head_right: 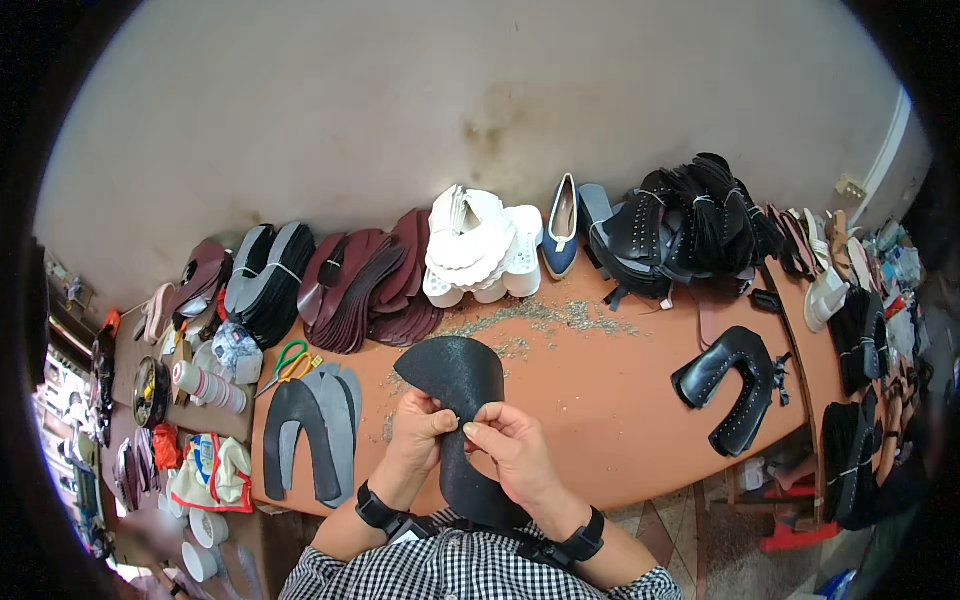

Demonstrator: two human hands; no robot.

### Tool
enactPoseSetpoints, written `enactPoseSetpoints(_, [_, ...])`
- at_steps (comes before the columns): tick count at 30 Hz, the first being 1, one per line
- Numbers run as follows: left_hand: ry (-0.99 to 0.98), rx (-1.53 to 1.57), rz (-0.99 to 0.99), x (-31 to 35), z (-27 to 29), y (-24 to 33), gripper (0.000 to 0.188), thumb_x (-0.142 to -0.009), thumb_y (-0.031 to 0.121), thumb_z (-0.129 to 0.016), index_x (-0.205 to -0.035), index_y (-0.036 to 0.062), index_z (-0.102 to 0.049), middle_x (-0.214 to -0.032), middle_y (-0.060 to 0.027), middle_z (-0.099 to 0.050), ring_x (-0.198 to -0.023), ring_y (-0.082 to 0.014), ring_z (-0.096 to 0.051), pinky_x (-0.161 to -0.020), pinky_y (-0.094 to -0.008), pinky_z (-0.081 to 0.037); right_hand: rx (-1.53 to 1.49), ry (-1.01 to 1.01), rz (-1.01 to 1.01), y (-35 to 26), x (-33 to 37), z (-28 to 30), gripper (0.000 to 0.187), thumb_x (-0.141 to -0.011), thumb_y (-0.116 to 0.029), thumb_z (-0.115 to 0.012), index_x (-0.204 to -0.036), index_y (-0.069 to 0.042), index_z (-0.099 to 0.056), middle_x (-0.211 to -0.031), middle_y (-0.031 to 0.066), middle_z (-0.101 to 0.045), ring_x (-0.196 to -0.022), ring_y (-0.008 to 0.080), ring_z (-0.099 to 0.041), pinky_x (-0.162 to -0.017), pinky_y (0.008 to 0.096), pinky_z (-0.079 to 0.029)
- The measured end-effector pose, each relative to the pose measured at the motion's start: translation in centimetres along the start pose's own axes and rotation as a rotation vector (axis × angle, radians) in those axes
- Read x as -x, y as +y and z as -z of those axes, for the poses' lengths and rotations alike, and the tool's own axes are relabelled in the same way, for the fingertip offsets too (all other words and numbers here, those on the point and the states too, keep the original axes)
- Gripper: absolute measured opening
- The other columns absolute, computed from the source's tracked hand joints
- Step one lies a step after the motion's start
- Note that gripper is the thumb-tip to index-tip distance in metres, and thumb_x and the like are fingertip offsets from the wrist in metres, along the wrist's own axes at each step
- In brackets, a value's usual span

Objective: The recorder is inspecting and organizing various shoe upper components and materials on a work table.

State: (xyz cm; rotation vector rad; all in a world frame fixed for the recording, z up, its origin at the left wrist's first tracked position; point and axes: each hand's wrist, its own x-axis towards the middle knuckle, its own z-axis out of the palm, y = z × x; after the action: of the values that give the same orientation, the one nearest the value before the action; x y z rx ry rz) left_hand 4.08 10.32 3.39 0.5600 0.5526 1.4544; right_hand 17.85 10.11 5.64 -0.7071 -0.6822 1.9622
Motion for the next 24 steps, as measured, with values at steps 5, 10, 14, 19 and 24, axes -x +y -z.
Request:
enactPoseSetpoints(5, [-0.045,-0.064,-0.046,-0.7,0.5,0.8,0.044,-0.067,-0.004,-0.069,-0.108,0.0013,-0.053,-0.102,-0.0083,-0.06,-0.089,-0.0174,-0.06,-0.078,-0.0291,-0.051,0.222,0.023,0.129,-0.1,0.1,-1.2,0.004,-0.082,0.001,-0.056,-0.084,-0.002,-0.054,-0.074,0.0013,-0.056,-0.059,0.0053,-0.05,-0.052,0.0176,-0.042])
enactPoseSetpoints(10, [-0.051,-0.162,-0.075,-0.8,0.3,0.8,0.04,-0.071,-0.004,-0.066,-0.108,0.0017,-0.054,-0.103,-0.0052,-0.06,-0.091,-0.0151,-0.058,-0.081,-0.0275,-0.047,0.369,0.054,0.231,0.5,0.1,-0.9,0.005,-0.083,0.001,-0.055,-0.08,-0.002,-0.053,-0.072,-0.0004,-0.054,-0.06,0.0044,-0.05,-0.054,0.0161,-0.04])
enactPoseSetpoints(14, [-0.111,-0.297,-0.084,-1.0,0.9,0.9,0.036,-0.072,-0.004,-0.065,-0.106,0.0015,-0.055,-0.099,-0.0038,-0.06,-0.089,-0.0134,-0.058,-0.079,-0.0263,-0.047,0.232,0.109,0.117,0.6,-0.2,-0.8,0.005,-0.083,0.001,-0.055,-0.081,-0.003,-0.053,-0.072,-0.0003,-0.055,-0.065,0.0046,-0.054,-0.057,0.0165,-0.044])
enactPoseSetpoints(19, [-0.029,-0.245,-0.001,-1.1,0.9,0.2,0.027,-0.073,0.0,-0.066,-0.099,0.0023,-0.058,-0.093,-0.0027,-0.061,-0.081,-0.0113,-0.058,-0.073,-0.0255,-0.048,0.042,0.119,0.042,1.8,-0.8,0.3,0.003,-0.085,-0.007,-0.056,-0.084,-0.007,-0.054,-0.072,-0.0022,-0.054,-0.064,0.0038,-0.052,-0.058,0.0163,-0.044])
enactPoseSetpoints(24, [-0.011,-0.397,-0.073,-1.0,0.9,0.7,0.021,-0.075,0.002,-0.065,-0.095,0.001,-0.058,-0.088,-0.0028,-0.062,-0.077,-0.0112,-0.058,-0.071,-0.0256,-0.048,0.116,0.121,0.04,1.4,-1.0,0.0,0.006,-0.086,-0.01,-0.057,-0.083,-0.007,-0.053,-0.071,-0.0024,-0.053,-0.065,0.0028,-0.049,-0.058,0.0169,-0.043])
